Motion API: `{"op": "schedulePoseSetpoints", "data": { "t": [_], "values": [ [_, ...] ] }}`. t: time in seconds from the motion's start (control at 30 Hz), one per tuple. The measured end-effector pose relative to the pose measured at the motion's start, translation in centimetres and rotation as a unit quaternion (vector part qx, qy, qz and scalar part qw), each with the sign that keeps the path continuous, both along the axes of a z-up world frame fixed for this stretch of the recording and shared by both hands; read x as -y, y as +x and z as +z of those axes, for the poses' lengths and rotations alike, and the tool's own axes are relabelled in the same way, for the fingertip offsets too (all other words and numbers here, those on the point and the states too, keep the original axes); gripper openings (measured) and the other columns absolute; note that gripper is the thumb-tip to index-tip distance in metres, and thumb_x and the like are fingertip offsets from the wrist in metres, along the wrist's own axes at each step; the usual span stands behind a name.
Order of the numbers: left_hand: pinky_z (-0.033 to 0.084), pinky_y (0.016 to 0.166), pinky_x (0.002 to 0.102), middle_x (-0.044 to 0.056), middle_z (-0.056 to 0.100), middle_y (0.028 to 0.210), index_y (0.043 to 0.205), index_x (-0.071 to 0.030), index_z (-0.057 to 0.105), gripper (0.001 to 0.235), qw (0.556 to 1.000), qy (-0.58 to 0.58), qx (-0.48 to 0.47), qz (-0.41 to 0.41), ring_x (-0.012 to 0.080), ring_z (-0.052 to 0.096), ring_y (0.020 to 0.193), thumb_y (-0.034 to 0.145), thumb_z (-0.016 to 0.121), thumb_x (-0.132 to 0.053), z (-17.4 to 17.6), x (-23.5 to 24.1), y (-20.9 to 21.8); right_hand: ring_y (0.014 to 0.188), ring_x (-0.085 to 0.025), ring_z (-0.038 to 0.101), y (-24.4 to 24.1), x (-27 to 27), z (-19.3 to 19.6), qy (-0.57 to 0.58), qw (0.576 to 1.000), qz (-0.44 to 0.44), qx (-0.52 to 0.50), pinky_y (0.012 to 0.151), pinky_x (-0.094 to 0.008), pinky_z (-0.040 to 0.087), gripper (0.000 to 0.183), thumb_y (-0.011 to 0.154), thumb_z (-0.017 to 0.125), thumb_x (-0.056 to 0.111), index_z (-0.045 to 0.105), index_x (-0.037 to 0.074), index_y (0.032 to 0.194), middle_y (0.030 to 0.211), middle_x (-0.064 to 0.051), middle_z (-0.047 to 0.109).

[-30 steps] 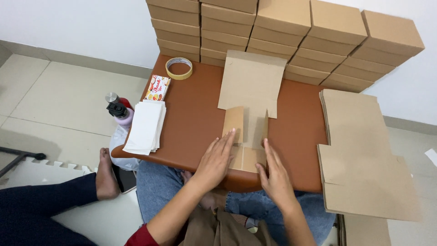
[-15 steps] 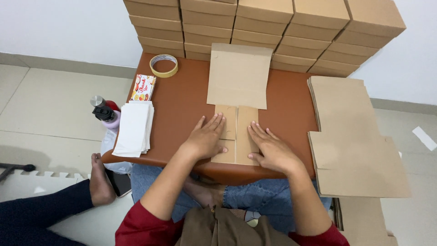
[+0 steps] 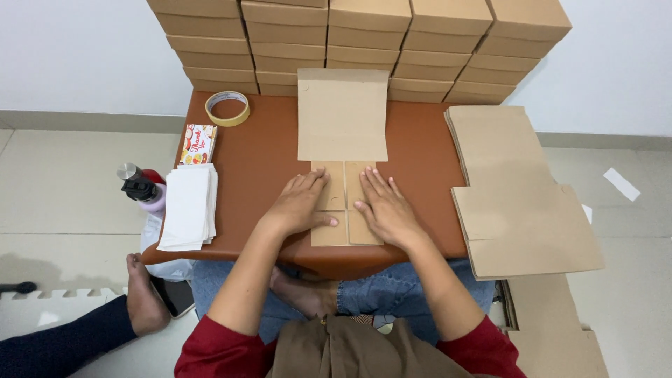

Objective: The person folds a flat cardboard sheet into a box, tucks the flaps to form the sides, and secures the corners. They then place a white paper insert inside the box and close the lid.

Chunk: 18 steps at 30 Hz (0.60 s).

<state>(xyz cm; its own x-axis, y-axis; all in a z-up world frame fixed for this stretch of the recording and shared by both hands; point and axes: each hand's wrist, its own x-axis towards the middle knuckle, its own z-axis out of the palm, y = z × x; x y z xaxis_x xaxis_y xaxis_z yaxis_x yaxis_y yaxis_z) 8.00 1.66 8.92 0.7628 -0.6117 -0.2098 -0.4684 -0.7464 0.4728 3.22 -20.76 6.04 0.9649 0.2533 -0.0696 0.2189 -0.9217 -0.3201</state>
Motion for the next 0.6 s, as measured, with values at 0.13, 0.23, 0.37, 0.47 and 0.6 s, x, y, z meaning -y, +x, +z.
{"op": "schedulePoseSetpoints", "data": {
  "t": [0.13, 0.23, 0.37, 0.47, 0.6],
  "values": [
    [0.01, 0.126, 0.05, 0.019, 0.026, 0.164, 0.156, -0.002, 0.03, 0.09, 1.0, 0.002, 0.018, -0.007, 0.0317, 0.02, 0.154, 0.089, 0.07, -0.047, -1.7, 0.0, -0.9, 0.155, -0.028, 0.017, -1.4, -0.5, -1.3, -0.02, 0.999, -0.011, 0.041, 0.125, -0.049, 0.008, 0.065, 0.106, 0.039, 0.042, 0.027, 0.007, 0.16, 0.167, -0.014, 0.024],
    [0.009, 0.125, 0.052, 0.02, 0.025, 0.164, 0.158, -0.006, 0.028, 0.084, 0.997, 0.037, 0.061, -0.02, 0.0328, 0.016, 0.155, 0.095, 0.059, -0.053, -2.7, 0.0, -2.0, 0.154, -0.029, 0.02, -2.3, -0.8, -1.1, -0.029, 0.998, -0.003, 0.061, 0.124, -0.048, 0.012, 0.063, 0.106, 0.042, 0.04, 0.031, 0.009, 0.159, 0.165, -0.014, 0.028],
    [0.018, 0.123, 0.053, 0.017, 0.039, 0.157, 0.152, -0.022, 0.044, 0.062, 0.992, -0.005, 0.118, -0.038, 0.0354, 0.027, 0.151, 0.098, 0.054, -0.05, -2.9, -0.2, -3.5, 0.148, -0.035, 0.033, -2.4, -0.7, -1.2, -0.015, 0.995, 0.005, 0.101, 0.121, -0.049, 0.025, 0.06, 0.1, 0.053, 0.046, 0.043, 0.019, 0.153, 0.155, -0.017, 0.041],
    [0.033, 0.116, 0.048, 0.016, 0.051, 0.147, 0.145, -0.019, 0.053, 0.057, 0.98, -0.022, 0.196, -0.019, 0.0336, 0.042, 0.142, 0.095, 0.06, -0.046, -4.7, 0.3, -2.9, 0.138, -0.033, 0.049, -1.2, -0.3, -3.7, -0.036, 0.982, -0.004, 0.186, 0.112, -0.045, 0.041, 0.052, 0.098, 0.059, 0.046, 0.056, 0.018, 0.142, 0.143, -0.017, 0.056],
    [0.053, 0.099, 0.04, 0.012, 0.068, 0.129, 0.133, -0.015, 0.065, 0.048, 0.943, -0.026, 0.333, -0.005, 0.0284, 0.064, 0.123, 0.093, 0.065, -0.041, -7.2, 0.9, -1.3, 0.12, -0.022, 0.067, 0.3, 0.9, -8.2, -0.172, 0.928, 0.045, 0.328, 0.097, -0.034, 0.055, 0.033, 0.098, 0.057, 0.026, 0.069, 0.019, 0.127, 0.124, -0.01, 0.072]
  ]
}}
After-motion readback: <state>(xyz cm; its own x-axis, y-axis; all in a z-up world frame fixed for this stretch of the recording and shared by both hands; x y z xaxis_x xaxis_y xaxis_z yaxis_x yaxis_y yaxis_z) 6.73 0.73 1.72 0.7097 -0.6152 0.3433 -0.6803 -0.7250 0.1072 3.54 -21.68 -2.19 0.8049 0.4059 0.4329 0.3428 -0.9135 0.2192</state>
